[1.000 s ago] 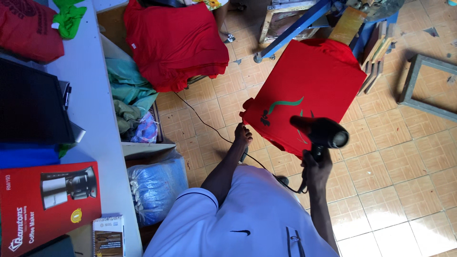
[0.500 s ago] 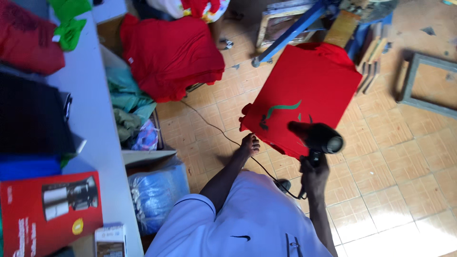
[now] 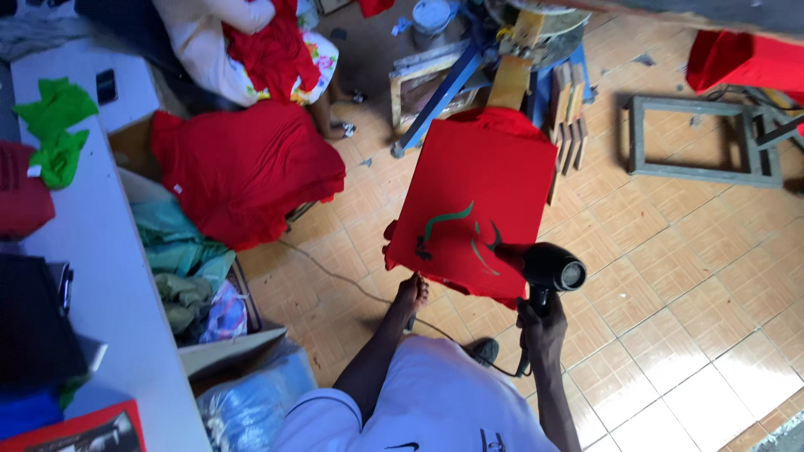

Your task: The person uses a handheld heat gun to apply heat to a green and white graphic on a red t-shirt laid flat on a workbench. The person repeatedly moves the heat gun over the design while occasionally pressing the area with the left hand. The shirt remains on the bench throughout the clip.

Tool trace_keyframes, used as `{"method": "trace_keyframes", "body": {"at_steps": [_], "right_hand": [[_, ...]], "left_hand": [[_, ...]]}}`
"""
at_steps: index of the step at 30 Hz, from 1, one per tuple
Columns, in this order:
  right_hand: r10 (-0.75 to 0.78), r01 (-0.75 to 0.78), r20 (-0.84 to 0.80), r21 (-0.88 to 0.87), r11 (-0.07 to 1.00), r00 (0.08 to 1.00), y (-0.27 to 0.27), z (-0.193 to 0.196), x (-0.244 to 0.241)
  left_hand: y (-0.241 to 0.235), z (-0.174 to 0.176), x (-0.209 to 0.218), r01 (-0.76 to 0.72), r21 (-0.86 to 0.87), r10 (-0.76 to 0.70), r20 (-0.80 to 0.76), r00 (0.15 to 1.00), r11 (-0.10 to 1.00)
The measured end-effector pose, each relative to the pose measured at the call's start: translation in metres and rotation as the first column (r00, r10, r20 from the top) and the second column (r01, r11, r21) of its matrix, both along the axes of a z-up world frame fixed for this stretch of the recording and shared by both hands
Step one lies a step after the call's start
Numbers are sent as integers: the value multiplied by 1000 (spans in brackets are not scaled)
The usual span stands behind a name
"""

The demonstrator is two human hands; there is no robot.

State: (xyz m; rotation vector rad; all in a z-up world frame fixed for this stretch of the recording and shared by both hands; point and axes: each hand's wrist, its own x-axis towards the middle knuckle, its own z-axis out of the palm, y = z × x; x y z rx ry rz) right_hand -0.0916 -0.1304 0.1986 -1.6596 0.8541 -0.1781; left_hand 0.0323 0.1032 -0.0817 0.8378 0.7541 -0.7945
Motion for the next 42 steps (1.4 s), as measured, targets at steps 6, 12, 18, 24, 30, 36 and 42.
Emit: {"method": "trace_keyframes", "body": {"at_steps": [6, 12, 18, 24, 30, 36, 42], "right_hand": [[134, -134, -12, -116, 984, 991, 6, -28, 0], [225, -245, -178, -95, 965, 958, 17, 8, 11], [149, -157, -62, -168, 973, 987, 1, 2, 16], [143, -164, -145, -146, 976, 979, 6, 5, 18], [158, -194, -202, -171, 966, 967, 11, 0, 19], [67, -106, -176, -220, 970, 982, -2, -5, 23], [31, -92, -229, -259, 962, 973, -15, -22, 24]], "left_hand": [[-12, 3, 10, 26, -22, -27, -34, 999, 999], [-24, 10, 17, -169, -107, 185, 173, 967, 980], [-22, 13, 22, -90, -78, 105, 224, 969, 993], [-26, 13, 18, 63, -95, -39, 237, 971, 993], [-20, 32, 10, 261, -30, -244, 258, 935, 965], [-11, 32, 7, 393, -64, -365, 260, 894, 917], [12, 58, 7, 400, 110, -415, 269, 869, 910]]}}
